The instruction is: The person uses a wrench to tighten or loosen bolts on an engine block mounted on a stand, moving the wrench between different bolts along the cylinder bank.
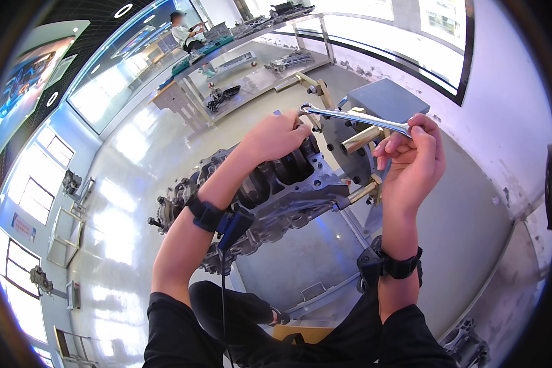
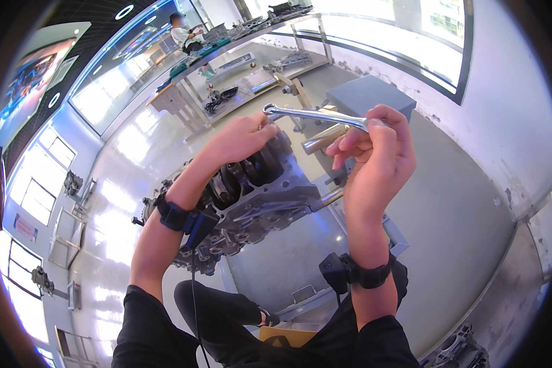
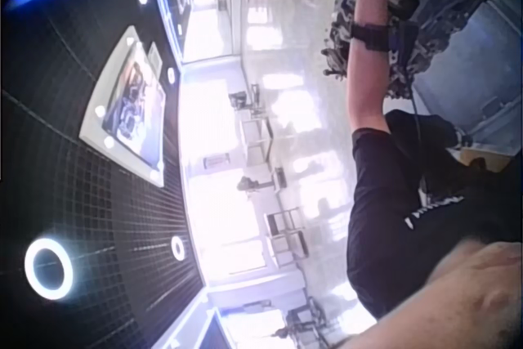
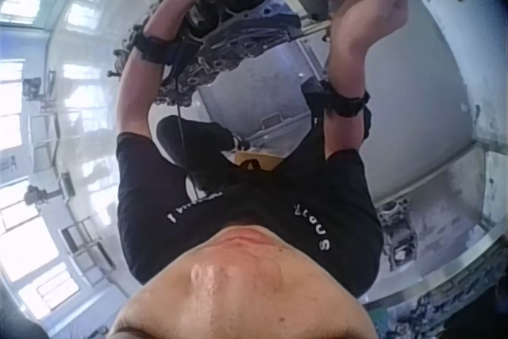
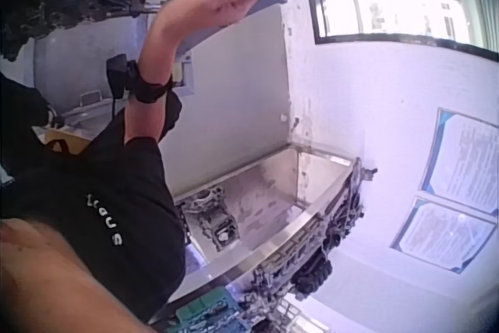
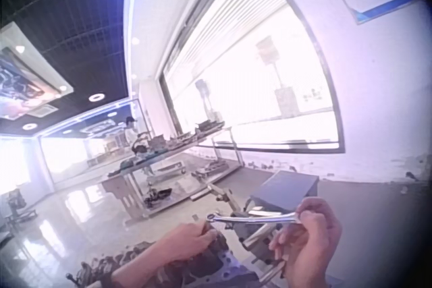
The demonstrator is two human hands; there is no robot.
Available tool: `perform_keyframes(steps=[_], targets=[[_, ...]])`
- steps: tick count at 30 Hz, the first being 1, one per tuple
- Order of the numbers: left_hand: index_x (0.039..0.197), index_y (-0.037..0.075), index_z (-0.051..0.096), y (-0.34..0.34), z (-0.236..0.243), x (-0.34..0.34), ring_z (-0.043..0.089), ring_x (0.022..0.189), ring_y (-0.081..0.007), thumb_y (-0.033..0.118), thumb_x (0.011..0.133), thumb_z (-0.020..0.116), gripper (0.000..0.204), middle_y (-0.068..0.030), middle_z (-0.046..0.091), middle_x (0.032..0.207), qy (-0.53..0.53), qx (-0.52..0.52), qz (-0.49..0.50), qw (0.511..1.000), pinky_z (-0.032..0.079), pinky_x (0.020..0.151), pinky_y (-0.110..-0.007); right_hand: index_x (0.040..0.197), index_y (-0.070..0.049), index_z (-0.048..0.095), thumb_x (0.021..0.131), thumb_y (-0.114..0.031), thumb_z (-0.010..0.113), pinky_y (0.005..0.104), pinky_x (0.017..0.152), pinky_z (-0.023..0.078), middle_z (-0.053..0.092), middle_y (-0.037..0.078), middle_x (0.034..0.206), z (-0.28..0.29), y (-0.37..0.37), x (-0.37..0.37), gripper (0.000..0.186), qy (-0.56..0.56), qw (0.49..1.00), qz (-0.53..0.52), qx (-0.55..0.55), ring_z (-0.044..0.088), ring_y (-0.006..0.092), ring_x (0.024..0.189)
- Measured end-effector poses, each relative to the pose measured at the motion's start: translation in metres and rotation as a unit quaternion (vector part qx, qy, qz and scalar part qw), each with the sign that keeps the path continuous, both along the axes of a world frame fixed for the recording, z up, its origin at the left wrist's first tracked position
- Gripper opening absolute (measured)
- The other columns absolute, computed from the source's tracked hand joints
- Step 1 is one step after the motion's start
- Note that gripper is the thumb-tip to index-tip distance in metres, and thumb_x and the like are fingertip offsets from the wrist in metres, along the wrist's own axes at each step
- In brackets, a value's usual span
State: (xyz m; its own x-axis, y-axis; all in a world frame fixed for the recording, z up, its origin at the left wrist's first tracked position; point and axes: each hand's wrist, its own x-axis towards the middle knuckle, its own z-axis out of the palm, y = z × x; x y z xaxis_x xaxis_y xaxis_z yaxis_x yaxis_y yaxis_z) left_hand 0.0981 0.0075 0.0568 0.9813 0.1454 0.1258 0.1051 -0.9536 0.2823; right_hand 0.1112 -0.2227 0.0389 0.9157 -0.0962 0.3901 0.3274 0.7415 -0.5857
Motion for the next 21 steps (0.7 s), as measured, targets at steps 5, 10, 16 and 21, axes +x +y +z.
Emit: perform_keyframes(steps=[5, 10, 16, 21], targets=[[0.074, -0.004, 0.064, -0.01, 0.011, -0.002, 0.064, 0.068, -0.0349, 0.048, 0.097, 0.045, 0.06, -0.0217, 0.062, 0.068, 0.06, -0.006, 0.012, 0.998, 0.049, 0.066, -0.045, 0.099, 0.003, 0.055, 0.09, -0.011, 0.045, 0.0271, 0.042, 0.044, 0.057, 0.01, 0.058, -0.002, 0.0, 0.001, 0.02, 0.002, 1.0, -0.003, -0.006, 0.06, 0.0214, 0.048], [0.08, -0.004, 0.065, -0.004, 0.003, -0.002, 0.064, 0.07, -0.0359, 0.045, 0.097, 0.045, 0.056, -0.0223, 0.063, 0.071, -0.02, 0.001, -0.05, 0.999, 0.05, 0.07, -0.045, 0.099, 0.004, 0.054, 0.09, -0.012, 0.045, 0.0266, 0.042, 0.044, 0.058, 0.011, 0.059, 0.001, 0.0, -0.001, 0.02, -0.005, 1.0, -0.002, 0.0, 0.06, 0.0214, 0.048], [0.078, -0.006, 0.062, -0.011, 0.002, -0.005, 0.06, 0.07, -0.038, 0.04, 0.096, 0.046, 0.052, -0.0253, 0.059, 0.071, -0.052, -0.052, 0.021, 0.997, 0.044, 0.068, -0.046, 0.1, 0.004, 0.054, 0.09, -0.012, 0.045, 0.0268, 0.042, 0.044, 0.058, 0.011, 0.059, 0.001, 0.002, -0.001, 0.02, -0.002, 1.0, -0.016, -0.01, 0.06, 0.0209, 0.048], [0.08, -0.004, 0.068, -0.016, 0.015, -0.002, 0.066, 0.081, -0.0384, 0.041, 0.094, 0.046, 0.052, -0.024, 0.067, 0.079, 0.049, 0.007, 0.028, 0.998, 0.05, 0.076, -0.046, 0.1, 0.004, 0.054, 0.09, -0.012, 0.045, 0.027, 0.041, 0.043, 0.058, 0.01, 0.059, -0.001, 0.0, 0.002, 0.02, 0.004, 1.0, -0.015, 0.002, 0.06, 0.0213, 0.048]])
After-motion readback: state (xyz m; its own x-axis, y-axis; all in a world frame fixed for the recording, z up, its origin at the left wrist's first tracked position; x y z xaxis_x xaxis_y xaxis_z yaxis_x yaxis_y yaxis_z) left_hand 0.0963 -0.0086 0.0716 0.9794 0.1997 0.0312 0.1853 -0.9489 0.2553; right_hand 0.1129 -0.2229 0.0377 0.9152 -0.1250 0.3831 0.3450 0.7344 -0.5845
